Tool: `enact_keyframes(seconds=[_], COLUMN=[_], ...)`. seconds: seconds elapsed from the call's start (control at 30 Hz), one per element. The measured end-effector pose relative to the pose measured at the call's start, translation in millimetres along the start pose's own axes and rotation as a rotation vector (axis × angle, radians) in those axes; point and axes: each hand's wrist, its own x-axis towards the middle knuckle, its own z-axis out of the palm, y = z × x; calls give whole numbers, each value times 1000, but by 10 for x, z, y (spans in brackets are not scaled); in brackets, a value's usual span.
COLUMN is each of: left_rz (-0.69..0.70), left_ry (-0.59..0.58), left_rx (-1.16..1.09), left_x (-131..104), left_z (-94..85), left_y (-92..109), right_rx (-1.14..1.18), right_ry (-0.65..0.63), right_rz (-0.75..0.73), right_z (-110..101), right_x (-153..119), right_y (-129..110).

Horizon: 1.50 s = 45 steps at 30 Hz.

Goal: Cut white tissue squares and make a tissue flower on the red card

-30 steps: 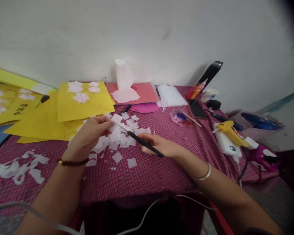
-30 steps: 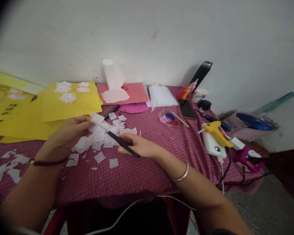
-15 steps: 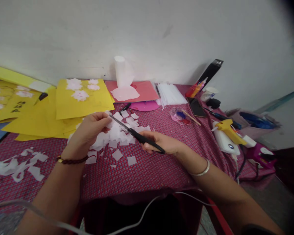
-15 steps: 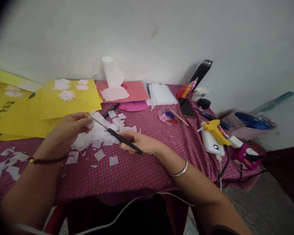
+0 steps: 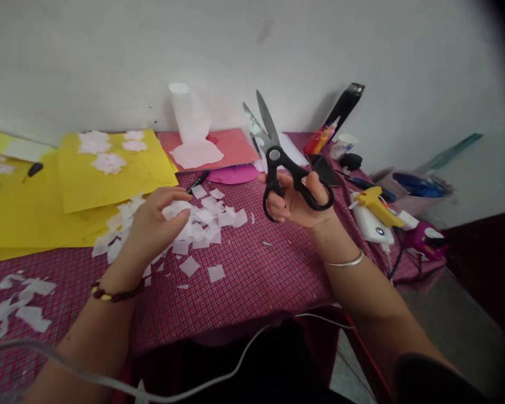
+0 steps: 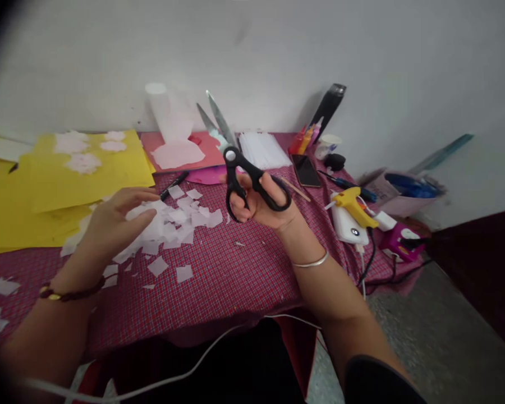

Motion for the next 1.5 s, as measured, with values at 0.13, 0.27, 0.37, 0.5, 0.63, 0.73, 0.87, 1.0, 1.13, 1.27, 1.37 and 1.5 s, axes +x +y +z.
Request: enact_keyframes(seconds=[0.13, 0.27, 0.37, 0.5, 0.63, 0.73, 0.87, 1.0, 1.13, 1.27, 1.37, 1.5], left_rz=[121, 182, 210, 166, -109, -431, -626, -701, -711, -731, -745, -729], left_ry=[-42, -126, -209, -288, -197, -101, 9, 113, 186, 121, 101, 115], left_rx=[183, 276, 308, 240, -140, -634, -1006, -1132, -1156, -1155, -1161, -1107], left_x=[-15, 36, 165, 369, 433, 372, 263, 202, 154, 100, 86, 119], left_z=[105, 249, 376, 440, 221, -10, -176, -233, -247, -210, -195, -267], left_y=[-10, -51, -104, -100, 97, 260, 285, 146, 38, 17, 15, 12], right_rx=[46, 19, -36, -100, -129, -148, -198, -283, -278, -233, -185, -197], right_ry=[43, 19, 18, 42, 39, 5, -120, -297, -349, -308, -235, -196], right_rz=[1, 89, 126, 141, 125, 120, 115, 157, 207, 243, 260, 257], right_z=[-71, -85, -84, -72, -80, -65, 34, 164, 224, 232, 237, 222], right_x=[22, 69, 89, 95, 90, 69, 32, 14, 16, 15, 14, 15], right_y=[14, 181, 263, 273, 254, 258, 254, 253, 330, 392, 398, 402])
